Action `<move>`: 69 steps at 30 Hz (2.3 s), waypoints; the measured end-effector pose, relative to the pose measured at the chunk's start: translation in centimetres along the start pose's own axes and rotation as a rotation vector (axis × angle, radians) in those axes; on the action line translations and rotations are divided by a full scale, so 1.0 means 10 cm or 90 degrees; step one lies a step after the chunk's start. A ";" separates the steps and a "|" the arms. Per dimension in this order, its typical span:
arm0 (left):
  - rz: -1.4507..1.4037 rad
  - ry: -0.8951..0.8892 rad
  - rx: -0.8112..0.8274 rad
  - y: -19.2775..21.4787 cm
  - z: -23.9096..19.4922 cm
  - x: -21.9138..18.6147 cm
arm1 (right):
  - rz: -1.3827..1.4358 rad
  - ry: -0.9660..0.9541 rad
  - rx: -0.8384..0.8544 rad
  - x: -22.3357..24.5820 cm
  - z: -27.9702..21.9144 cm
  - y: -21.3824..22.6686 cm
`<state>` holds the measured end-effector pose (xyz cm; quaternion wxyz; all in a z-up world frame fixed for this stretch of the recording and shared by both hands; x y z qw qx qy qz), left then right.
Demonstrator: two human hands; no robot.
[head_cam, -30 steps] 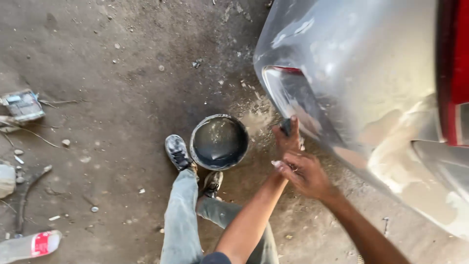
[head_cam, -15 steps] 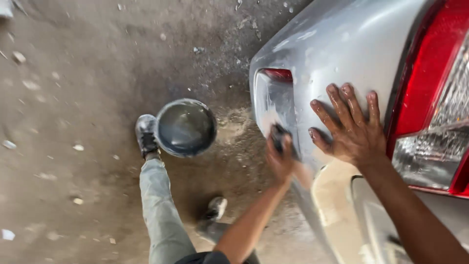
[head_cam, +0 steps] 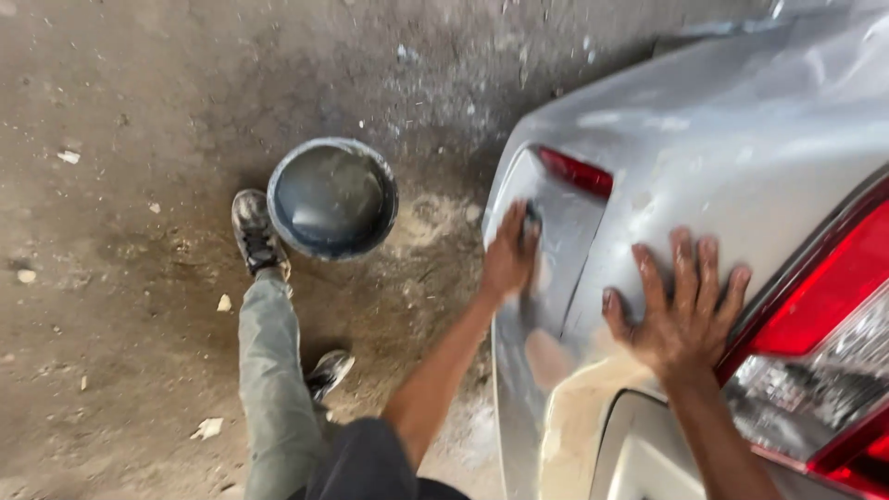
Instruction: The person sands the rear bumper of a silver car using a sanding block, repeatedly dipping it into a bucket of water. They work on the lower section and the area around the taillight, smoothing the surface.
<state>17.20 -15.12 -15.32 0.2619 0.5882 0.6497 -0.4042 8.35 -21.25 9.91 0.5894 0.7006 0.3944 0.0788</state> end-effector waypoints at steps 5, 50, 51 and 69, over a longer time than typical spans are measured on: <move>0.090 -0.166 -0.016 -0.12 -0.60 -0.32 | -0.003 -0.031 0.028 0.02 0.03 0.06; 0.138 -0.161 -0.036 -0.01 0.07 0.16 | -0.005 -0.047 0.080 -0.02 -0.01 -0.09; 0.133 -0.150 -0.024 -0.07 -0.22 0.32 | -0.003 -0.051 0.097 0.02 -0.13 -0.05; 0.092 -0.217 -0.067 0.08 -0.18 0.25 | 0.012 -0.032 0.051 0.00 0.06 -0.06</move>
Point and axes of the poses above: each hand's wrist, its own z-axis towards the middle knuckle, its own y-axis out of the back of the hand, x = y × z, the point moved 8 cm from there along z, towards the middle knuckle, and after that the axes turned 11 degrees about x, right-handed, at the moved point
